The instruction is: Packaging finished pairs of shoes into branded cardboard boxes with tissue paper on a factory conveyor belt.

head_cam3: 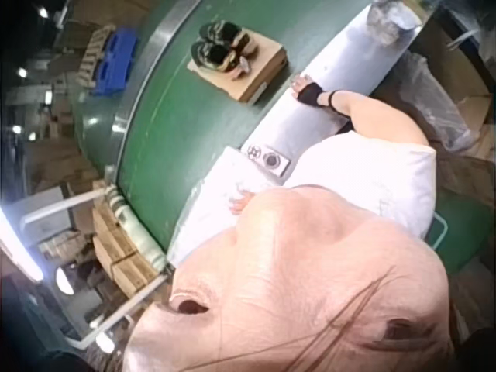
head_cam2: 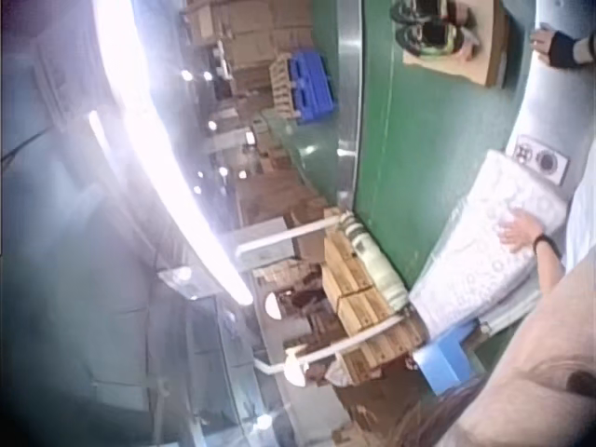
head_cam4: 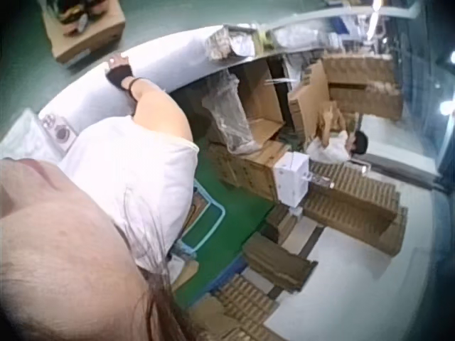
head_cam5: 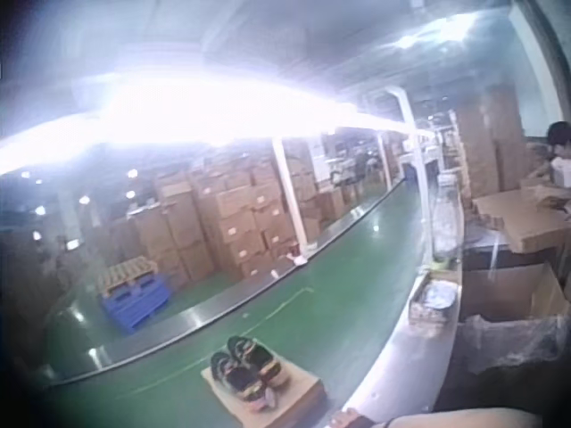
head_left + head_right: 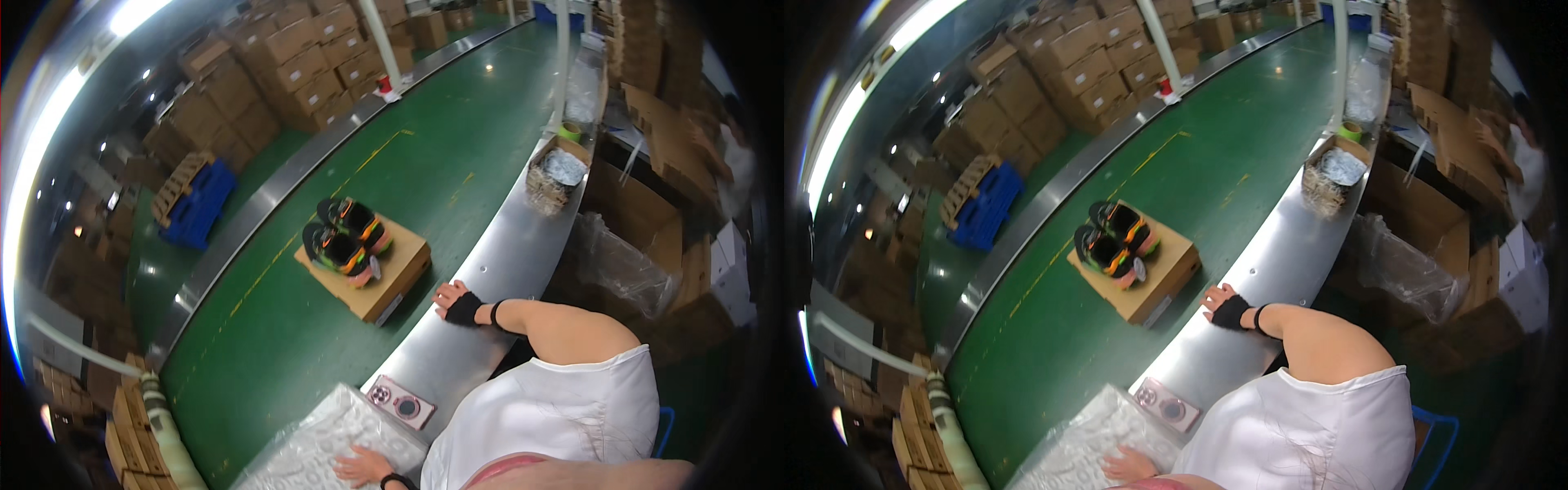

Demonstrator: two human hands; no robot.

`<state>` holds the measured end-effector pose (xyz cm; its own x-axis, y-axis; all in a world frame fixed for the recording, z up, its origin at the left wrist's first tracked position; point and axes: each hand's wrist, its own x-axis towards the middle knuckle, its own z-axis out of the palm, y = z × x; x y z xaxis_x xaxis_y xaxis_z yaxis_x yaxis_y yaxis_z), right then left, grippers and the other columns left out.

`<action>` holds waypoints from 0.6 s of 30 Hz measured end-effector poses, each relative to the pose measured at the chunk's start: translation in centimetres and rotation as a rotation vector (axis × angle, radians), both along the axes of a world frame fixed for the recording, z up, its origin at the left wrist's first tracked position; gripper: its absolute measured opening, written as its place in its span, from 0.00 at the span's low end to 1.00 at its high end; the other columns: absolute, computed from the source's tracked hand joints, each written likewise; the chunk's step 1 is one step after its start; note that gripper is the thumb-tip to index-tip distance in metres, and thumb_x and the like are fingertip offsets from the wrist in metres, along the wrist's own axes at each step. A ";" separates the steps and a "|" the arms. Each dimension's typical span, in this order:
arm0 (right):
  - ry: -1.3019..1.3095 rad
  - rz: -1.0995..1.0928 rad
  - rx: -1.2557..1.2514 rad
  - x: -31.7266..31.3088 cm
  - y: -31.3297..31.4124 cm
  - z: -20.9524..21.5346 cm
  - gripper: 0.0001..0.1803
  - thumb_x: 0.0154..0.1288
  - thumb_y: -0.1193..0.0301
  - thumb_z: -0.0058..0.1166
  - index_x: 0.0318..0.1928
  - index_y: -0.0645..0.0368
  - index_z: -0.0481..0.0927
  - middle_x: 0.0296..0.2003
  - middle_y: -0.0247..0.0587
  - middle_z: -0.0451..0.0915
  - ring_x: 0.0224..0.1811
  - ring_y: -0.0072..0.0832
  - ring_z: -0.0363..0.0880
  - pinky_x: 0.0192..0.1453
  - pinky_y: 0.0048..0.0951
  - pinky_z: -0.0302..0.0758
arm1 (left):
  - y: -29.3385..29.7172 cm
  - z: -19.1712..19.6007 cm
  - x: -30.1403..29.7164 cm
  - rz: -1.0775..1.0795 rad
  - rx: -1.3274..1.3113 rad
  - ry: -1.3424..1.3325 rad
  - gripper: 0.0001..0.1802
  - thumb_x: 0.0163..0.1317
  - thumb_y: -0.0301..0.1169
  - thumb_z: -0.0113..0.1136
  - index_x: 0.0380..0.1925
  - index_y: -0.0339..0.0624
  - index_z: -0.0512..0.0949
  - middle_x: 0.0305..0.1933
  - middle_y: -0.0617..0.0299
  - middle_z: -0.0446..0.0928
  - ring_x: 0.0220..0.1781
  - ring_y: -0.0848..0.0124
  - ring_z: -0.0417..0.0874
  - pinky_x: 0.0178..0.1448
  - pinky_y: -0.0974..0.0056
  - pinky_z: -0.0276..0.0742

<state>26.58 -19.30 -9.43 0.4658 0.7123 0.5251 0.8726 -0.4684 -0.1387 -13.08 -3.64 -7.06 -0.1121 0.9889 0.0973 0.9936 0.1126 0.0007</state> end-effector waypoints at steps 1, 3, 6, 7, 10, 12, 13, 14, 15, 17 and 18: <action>0.031 0.049 0.031 -0.5 -0.1 0.5 0.10 0.44 0.66 0.47 0.31 0.53 0.73 0.32 0.36 0.71 0.39 0.30 0.69 0.42 0.36 0.61 | 0.4 -1.8 -1.2 -0.012 0.014 -0.008 0.33 0.59 0.54 0.35 0.58 0.45 0.56 0.64 0.50 0.48 0.65 0.54 0.47 0.56 0.34 0.44; 0.041 0.057 0.031 -1.0 -0.2 1.0 0.12 0.44 0.66 0.48 0.32 0.53 0.72 0.33 0.38 0.70 0.40 0.30 0.68 0.43 0.36 0.60 | 1.2 -5.6 -3.2 -0.189 0.753 0.238 0.31 0.51 0.54 0.49 0.48 0.42 0.69 0.50 0.41 0.65 0.50 0.44 0.66 0.51 0.42 0.62; 0.021 0.036 0.068 -0.8 -1.2 0.4 0.13 0.44 0.67 0.48 0.34 0.53 0.72 0.34 0.39 0.71 0.41 0.31 0.68 0.43 0.36 0.60 | 0.9 -5.3 -2.8 -0.208 0.673 0.180 0.30 0.52 0.54 0.47 0.47 0.42 0.69 0.49 0.43 0.66 0.50 0.47 0.67 0.51 0.41 0.61; 0.029 0.035 0.064 -0.8 -1.2 0.5 0.13 0.44 0.67 0.48 0.34 0.53 0.72 0.34 0.39 0.71 0.41 0.31 0.68 0.43 0.36 0.60 | 0.5 -4.0 -2.2 -0.186 0.576 0.130 0.30 0.52 0.54 0.47 0.47 0.43 0.69 0.49 0.45 0.67 0.50 0.49 0.67 0.51 0.41 0.61; 0.076 0.048 0.027 -0.9 -0.3 0.6 0.14 0.45 0.67 0.48 0.36 0.53 0.73 0.36 0.39 0.71 0.43 0.32 0.68 0.45 0.37 0.60 | -1.1 2.5 0.3 0.030 -0.053 0.018 0.32 0.59 0.53 0.35 0.58 0.44 0.55 0.63 0.49 0.49 0.65 0.53 0.47 0.56 0.34 0.44; 0.084 0.062 0.019 -0.9 0.3 0.6 0.14 0.46 0.66 0.48 0.37 0.53 0.73 0.37 0.40 0.71 0.44 0.32 0.68 0.46 0.37 0.60 | -0.1 0.6 -0.6 0.045 -0.010 0.042 0.32 0.59 0.52 0.35 0.58 0.44 0.54 0.63 0.49 0.50 0.65 0.53 0.48 0.56 0.33 0.44; 0.088 0.063 0.010 -0.9 0.4 0.5 0.15 0.46 0.66 0.48 0.37 0.53 0.73 0.38 0.40 0.71 0.46 0.32 0.67 0.47 0.37 0.60 | 0.4 -0.3 -1.2 0.045 0.032 0.063 0.32 0.59 0.52 0.35 0.58 0.44 0.54 0.63 0.48 0.50 0.65 0.53 0.48 0.56 0.33 0.44; 0.102 0.057 -0.013 -0.7 0.2 0.3 0.15 0.47 0.64 0.50 0.38 0.54 0.74 0.39 0.41 0.71 0.48 0.33 0.66 0.48 0.40 0.60 | 0.2 0.0 -0.9 0.050 0.026 0.063 0.32 0.59 0.52 0.35 0.58 0.44 0.54 0.63 0.48 0.50 0.65 0.53 0.48 0.56 0.33 0.44; 0.102 0.061 -0.019 -0.5 0.2 0.1 0.15 0.47 0.64 0.50 0.38 0.54 0.74 0.39 0.41 0.71 0.48 0.33 0.66 0.48 0.40 0.60 | 0.0 0.5 -0.4 0.052 -0.010 0.055 0.33 0.59 0.52 0.35 0.59 0.43 0.53 0.63 0.49 0.48 0.65 0.53 0.46 0.56 0.34 0.44; 0.100 0.049 -0.023 -0.4 0.1 -0.1 0.16 0.47 0.64 0.49 0.38 0.54 0.74 0.40 0.41 0.71 0.48 0.33 0.66 0.48 0.40 0.60 | -0.1 0.8 -0.1 0.059 -0.050 0.047 0.33 0.59 0.52 0.35 0.59 0.42 0.52 0.64 0.49 0.47 0.66 0.54 0.44 0.57 0.34 0.43; 0.102 0.053 -0.027 -0.3 0.0 -0.2 0.16 0.47 0.64 0.49 0.38 0.54 0.74 0.40 0.41 0.71 0.48 0.33 0.66 0.48 0.40 0.60 | -0.1 0.7 -0.1 0.055 -0.041 0.041 0.33 0.59 0.52 0.35 0.59 0.42 0.52 0.64 0.49 0.47 0.66 0.54 0.44 0.57 0.34 0.43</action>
